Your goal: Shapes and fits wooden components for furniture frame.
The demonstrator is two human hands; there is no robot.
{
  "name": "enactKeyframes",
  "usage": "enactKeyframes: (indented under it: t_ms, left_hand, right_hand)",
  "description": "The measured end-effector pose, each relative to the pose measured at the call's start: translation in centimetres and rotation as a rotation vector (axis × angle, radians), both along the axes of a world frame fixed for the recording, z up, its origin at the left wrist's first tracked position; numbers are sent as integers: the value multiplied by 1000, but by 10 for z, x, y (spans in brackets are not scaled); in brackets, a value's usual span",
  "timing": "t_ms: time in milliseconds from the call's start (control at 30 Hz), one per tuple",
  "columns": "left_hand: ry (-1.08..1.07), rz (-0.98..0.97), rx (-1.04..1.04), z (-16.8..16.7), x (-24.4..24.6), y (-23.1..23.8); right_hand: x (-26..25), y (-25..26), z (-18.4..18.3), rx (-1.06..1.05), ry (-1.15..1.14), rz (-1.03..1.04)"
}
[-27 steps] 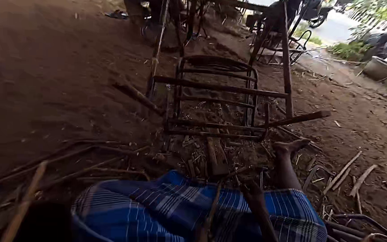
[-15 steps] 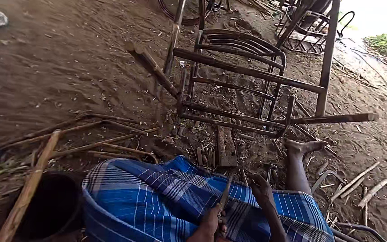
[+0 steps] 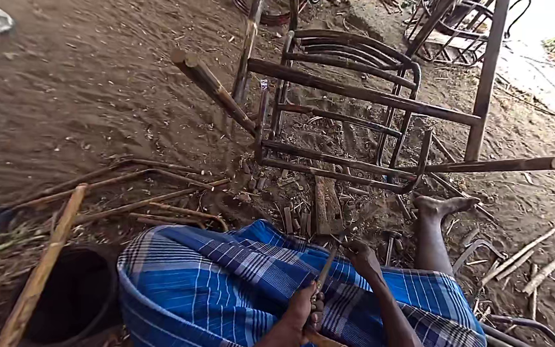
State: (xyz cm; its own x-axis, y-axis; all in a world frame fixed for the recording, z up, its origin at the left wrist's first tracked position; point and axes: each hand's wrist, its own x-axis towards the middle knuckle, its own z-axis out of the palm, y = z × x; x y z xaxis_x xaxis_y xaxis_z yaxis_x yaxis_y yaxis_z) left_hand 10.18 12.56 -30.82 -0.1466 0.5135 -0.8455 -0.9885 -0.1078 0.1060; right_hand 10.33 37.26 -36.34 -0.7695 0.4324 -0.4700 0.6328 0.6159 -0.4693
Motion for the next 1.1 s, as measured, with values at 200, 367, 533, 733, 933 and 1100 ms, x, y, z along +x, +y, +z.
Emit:
enactKeyframes:
  t_ms: [200,367,533,733,933,1100]
  left_hand:
    - [-34,2,43,3,8,-10]
    - [17,29,73,8,-8,-18]
    - [66,4,-55,-5,-6,-11]
    - [75,47,-22,-9,-13,0]
    - [128,15,-71,-15,-12,-13]
    - [73,32,-24,-10,-10,-15]
  right_hand:
    - [3,8,-13,70,-96,-80]
    - [5,-2,3,-27,172,-78]
    - [-12,1,-16,-53,58,-31]
    - [-27,-19,-36,347,73,-254]
    - [-36,-34,-13,179,-26,-179]
    - [-70,34,-9,225,207,-534]
